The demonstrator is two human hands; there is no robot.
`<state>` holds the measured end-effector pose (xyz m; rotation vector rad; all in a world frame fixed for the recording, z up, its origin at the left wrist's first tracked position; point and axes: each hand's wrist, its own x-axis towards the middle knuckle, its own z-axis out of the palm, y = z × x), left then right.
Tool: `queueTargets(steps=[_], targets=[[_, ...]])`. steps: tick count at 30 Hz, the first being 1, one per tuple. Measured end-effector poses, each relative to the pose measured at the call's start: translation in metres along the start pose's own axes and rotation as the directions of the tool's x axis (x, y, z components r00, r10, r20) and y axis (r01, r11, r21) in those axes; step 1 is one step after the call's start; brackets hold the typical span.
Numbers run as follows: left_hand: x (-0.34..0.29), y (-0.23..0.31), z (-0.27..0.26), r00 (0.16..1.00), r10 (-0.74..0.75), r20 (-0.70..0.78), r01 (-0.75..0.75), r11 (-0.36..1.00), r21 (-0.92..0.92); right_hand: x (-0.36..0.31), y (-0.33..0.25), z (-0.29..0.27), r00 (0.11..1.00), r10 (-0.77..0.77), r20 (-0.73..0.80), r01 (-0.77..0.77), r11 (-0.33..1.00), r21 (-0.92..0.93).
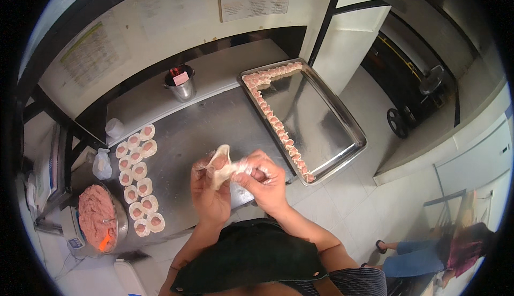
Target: The person assembles sushi rolls by hand, placing a pink filling into round wrappers and arranging them in rows on a stainless steel tray. The person repeatedly picks up wrappers, fills them, and places them on the tray.
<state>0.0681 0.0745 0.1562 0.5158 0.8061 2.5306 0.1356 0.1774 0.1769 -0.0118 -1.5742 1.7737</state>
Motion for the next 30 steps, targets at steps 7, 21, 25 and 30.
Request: queueTargets(steps=[7,21,25,30], targets=[[0.004,0.001,0.003,0.989,-0.120,0.083,0.136,0.964,-0.229,0.022,-0.005,-0.022,0.978,0.131,0.159,-0.171,0.947,0.271],[-0.012,0.015,0.020,0.959,0.279,0.045,-0.283,0.948,0.149,0.048,-0.006,-0.020,0.889,-0.046,0.455,0.008,0.996,0.086],[-0.018,0.014,0.018,0.898,0.439,0.003,-0.415,0.847,0.333,0.054,-0.005,-0.014,0.788,-0.160,0.594,0.243,0.968,-0.062],[-0.023,0.026,-0.005,0.958,0.267,0.100,-0.282,0.938,0.199,0.052,-0.005,-0.003,0.890,0.101,0.445,-0.136,0.990,0.047]])
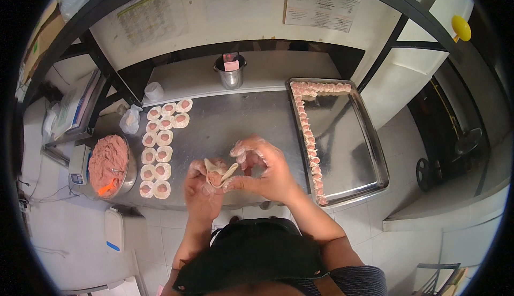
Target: The person assembles sushi rolls by hand, placing a pink filling into round wrappers and arranging them in rows on a stainless steel tray. The person repeatedly picks up wrappers, fills them, and places them on the tray.
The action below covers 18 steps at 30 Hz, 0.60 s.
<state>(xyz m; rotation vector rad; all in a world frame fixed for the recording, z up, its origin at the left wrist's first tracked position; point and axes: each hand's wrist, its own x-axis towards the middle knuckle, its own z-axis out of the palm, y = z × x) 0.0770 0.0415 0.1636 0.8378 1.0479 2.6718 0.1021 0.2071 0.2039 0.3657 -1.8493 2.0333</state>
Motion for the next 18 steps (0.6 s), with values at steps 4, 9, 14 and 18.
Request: queueTargets(steps=[4,9,14,18], targets=[[0.006,0.005,-0.016,0.991,-0.124,0.048,0.127,0.989,-0.075,0.011,-0.001,0.003,0.890,-0.283,0.357,0.369,0.908,-0.200],[0.012,0.020,-0.030,0.946,-0.302,0.117,0.317,0.936,-0.152,0.011,-0.003,0.013,0.985,0.006,0.171,0.042,0.961,-0.274],[0.011,0.006,-0.043,0.958,-0.286,-0.022,0.263,0.906,-0.333,0.012,0.001,0.037,0.988,-0.094,0.120,0.130,0.930,-0.343],[0.026,0.005,-0.063,0.834,-0.474,0.282,0.542,0.800,-0.259,0.020,0.006,0.050,0.992,0.107,0.071,-0.091,0.976,-0.196]])
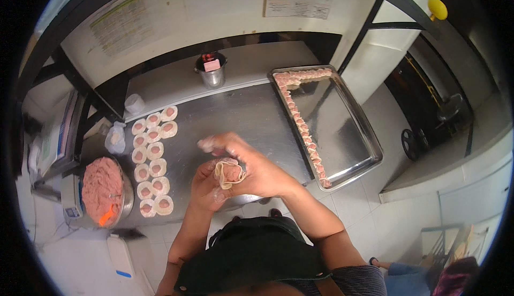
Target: The person assembles sushi rolls by hand, placing a pink filling into round wrappers and arranging them in rows on a stainless steel tray. The person repeatedly picks up wrappers, fills them, and places them on the tray.
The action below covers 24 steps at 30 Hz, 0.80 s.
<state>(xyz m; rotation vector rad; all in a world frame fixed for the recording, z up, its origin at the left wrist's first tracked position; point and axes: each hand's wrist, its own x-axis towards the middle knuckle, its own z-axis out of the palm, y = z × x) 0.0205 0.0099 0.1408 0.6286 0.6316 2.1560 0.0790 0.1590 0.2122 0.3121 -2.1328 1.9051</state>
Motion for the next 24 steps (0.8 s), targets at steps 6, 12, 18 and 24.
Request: queueTargets(steps=[6,12,18,24], targets=[[0.001,-0.034,0.013,0.992,0.028,-0.127,-0.080,0.902,-0.424,-0.004,0.009,0.016,0.986,-0.007,-0.169,0.002,0.999,-0.032],[-0.005,-0.064,0.007,0.976,0.084,-0.200,-0.137,0.953,-0.270,-0.021,0.021,0.020,0.939,-0.015,-0.344,-0.056,0.979,-0.197],[-0.004,-0.080,0.012,0.988,0.016,-0.154,-0.067,0.940,-0.335,-0.038,0.025,0.011,0.910,-0.030,-0.414,-0.023,0.992,-0.123],[0.011,-0.099,0.024,0.985,0.134,-0.106,-0.145,0.985,-0.096,-0.047,0.031,-0.023,0.935,0.049,-0.352,-0.046,0.999,0.017]])
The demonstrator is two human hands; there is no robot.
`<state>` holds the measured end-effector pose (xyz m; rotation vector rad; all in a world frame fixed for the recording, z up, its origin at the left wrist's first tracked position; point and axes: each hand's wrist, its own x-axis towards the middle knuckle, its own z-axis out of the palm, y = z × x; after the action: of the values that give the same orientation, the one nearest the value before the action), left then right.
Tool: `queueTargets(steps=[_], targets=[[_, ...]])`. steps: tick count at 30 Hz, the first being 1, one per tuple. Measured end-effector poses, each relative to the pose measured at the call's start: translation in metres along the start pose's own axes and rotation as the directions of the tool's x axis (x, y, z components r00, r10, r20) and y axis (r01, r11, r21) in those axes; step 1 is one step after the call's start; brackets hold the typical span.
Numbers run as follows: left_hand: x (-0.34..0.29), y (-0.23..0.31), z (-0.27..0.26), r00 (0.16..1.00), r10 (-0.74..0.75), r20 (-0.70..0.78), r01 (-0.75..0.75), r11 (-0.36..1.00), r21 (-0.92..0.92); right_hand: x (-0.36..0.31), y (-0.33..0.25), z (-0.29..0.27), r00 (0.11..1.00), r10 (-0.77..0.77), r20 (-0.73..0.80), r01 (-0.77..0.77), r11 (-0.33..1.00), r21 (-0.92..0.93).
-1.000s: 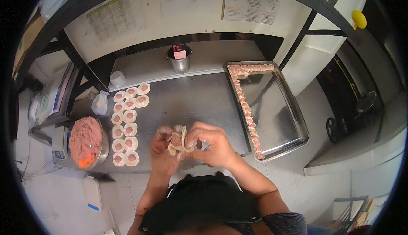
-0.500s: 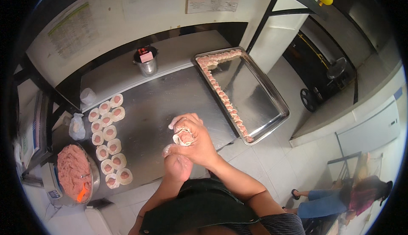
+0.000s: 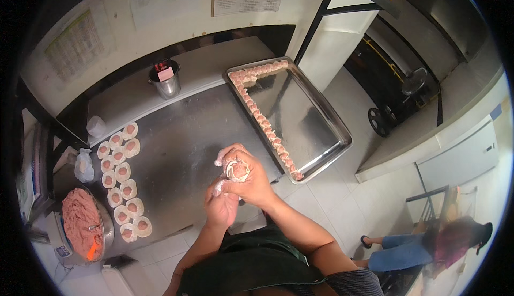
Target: The person assembles sushi rolls by hand, placing a pink filling into round wrappers and arranging them in rows on a stainless steel tray. The person repeatedly picks up wrappers, fills them, and places them on the tray.
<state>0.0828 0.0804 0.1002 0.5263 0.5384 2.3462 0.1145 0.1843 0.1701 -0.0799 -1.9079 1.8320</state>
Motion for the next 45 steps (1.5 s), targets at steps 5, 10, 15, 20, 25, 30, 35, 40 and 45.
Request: queueTargets(steps=[5,10,15,20,25,30,35,40,45], targets=[[0.019,-0.035,0.012,0.996,-0.022,-0.089,0.027,0.999,0.047,0.015,-0.015,-0.071,0.943,-0.161,0.290,0.262,0.899,-0.352],[0.054,-0.096,0.037,0.990,-0.069,-0.122,0.092,0.976,0.196,0.041,-0.035,-0.192,0.817,0.072,0.572,0.147,0.933,-0.328],[0.102,-0.157,0.075,0.980,-0.105,-0.167,0.074,0.980,-0.183,0.055,-0.017,-0.257,0.768,0.061,0.638,0.224,0.907,-0.357],[0.132,-0.180,0.081,0.904,-0.290,-0.314,0.103,0.861,-0.499,0.063,0.000,-0.269,0.724,0.136,0.676,0.204,0.895,-0.398],[0.136,-0.180,0.078,0.906,-0.366,-0.212,0.247,0.865,-0.438,0.078,0.002,-0.284,0.572,0.137,0.808,0.335,0.861,-0.383],[0.136,-0.171,0.078,0.879,-0.345,-0.329,0.248,0.921,-0.301,0.083,0.007,-0.272,0.525,0.137,0.840,0.320,0.883,-0.344],[0.133,-0.160,0.059,0.876,-0.352,-0.330,0.223,0.902,-0.371,0.082,0.022,-0.255,0.465,0.054,0.884,0.365,0.898,-0.247],[0.124,-0.175,0.016,0.844,0.134,-0.520,0.069,0.933,0.352,0.127,0.093,-0.275,0.631,0.158,0.759,0.160,0.932,-0.327],[0.039,-0.145,-0.035,0.548,0.119,-0.828,-0.219,0.976,-0.004,0.248,0.230,-0.326,0.957,0.253,0.141,-0.081,0.704,-0.706]])
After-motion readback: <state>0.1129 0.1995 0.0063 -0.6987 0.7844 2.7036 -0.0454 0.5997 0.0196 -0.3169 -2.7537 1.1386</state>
